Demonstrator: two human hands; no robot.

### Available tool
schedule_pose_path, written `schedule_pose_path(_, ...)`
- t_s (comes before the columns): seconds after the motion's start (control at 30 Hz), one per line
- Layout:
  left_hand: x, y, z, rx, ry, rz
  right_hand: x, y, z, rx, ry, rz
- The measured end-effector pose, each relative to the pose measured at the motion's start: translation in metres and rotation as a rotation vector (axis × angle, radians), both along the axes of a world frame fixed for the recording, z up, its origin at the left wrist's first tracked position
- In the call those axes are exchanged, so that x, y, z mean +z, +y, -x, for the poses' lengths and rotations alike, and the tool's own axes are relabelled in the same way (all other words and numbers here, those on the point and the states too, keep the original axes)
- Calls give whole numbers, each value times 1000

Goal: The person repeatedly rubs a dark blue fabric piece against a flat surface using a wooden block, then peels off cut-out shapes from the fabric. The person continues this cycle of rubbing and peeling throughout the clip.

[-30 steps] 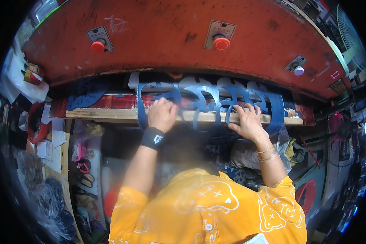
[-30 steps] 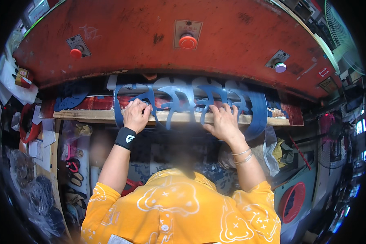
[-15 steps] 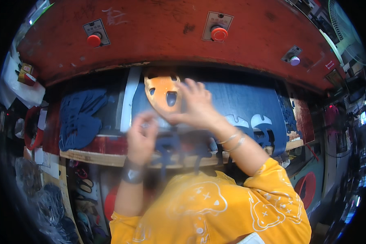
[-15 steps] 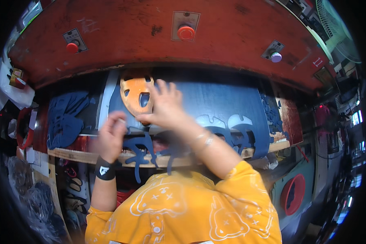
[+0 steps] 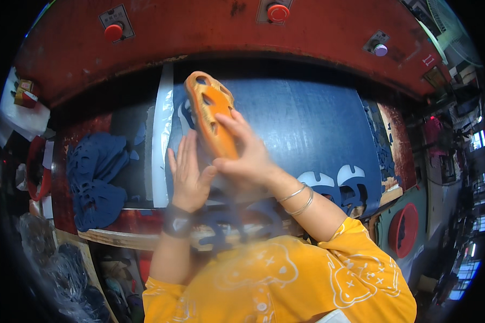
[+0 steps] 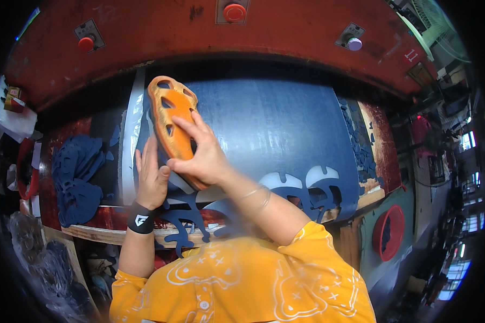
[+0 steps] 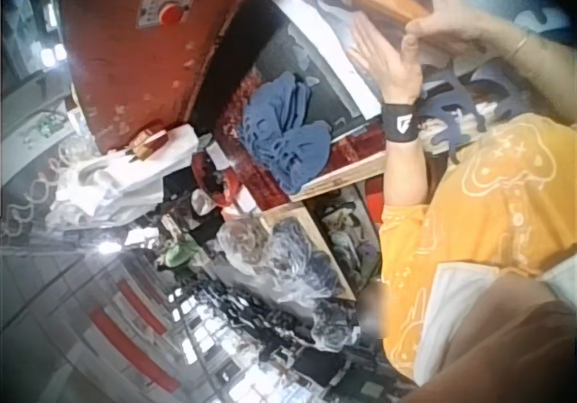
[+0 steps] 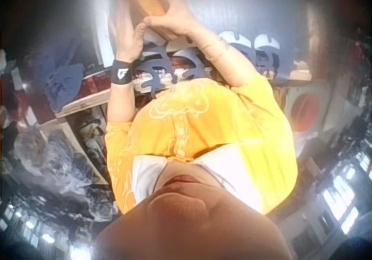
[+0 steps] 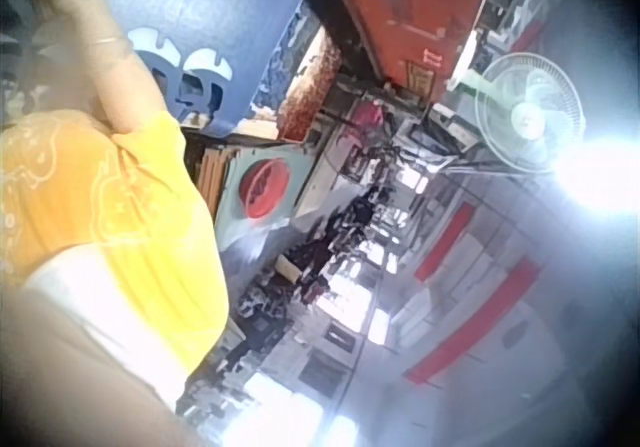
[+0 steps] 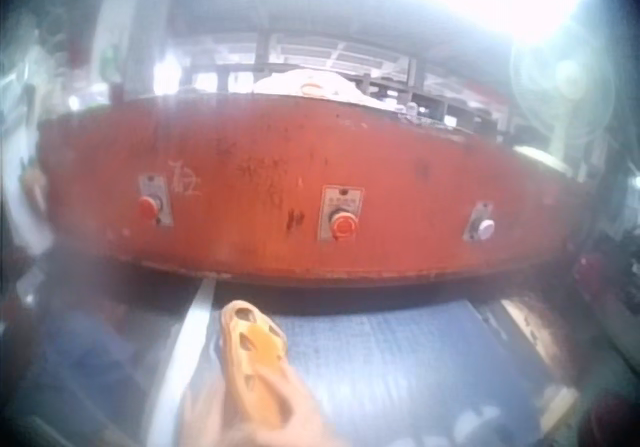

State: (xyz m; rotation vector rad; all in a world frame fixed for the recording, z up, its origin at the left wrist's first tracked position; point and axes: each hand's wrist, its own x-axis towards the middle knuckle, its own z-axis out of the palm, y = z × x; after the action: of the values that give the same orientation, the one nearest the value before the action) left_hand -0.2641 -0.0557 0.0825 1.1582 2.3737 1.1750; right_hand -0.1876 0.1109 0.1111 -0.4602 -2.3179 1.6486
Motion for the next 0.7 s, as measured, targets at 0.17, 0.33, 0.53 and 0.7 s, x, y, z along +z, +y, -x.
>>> schedule_pose_path(0.17,2,0,-19,142,245,216,14,24,-31,4,166,710)
schedule_pose_path(0.33,-2,1,-20,207,309,200,27,44,-50,-79,155,492)
schedule_pose_path(0.53,-5,4,-13,215,170,31,29,42,-47,-81,-381,-654)
schedule_pose_path(0.7,-4,-12,14,38,-150,-175,15,59,-59,-5,-193,-502)
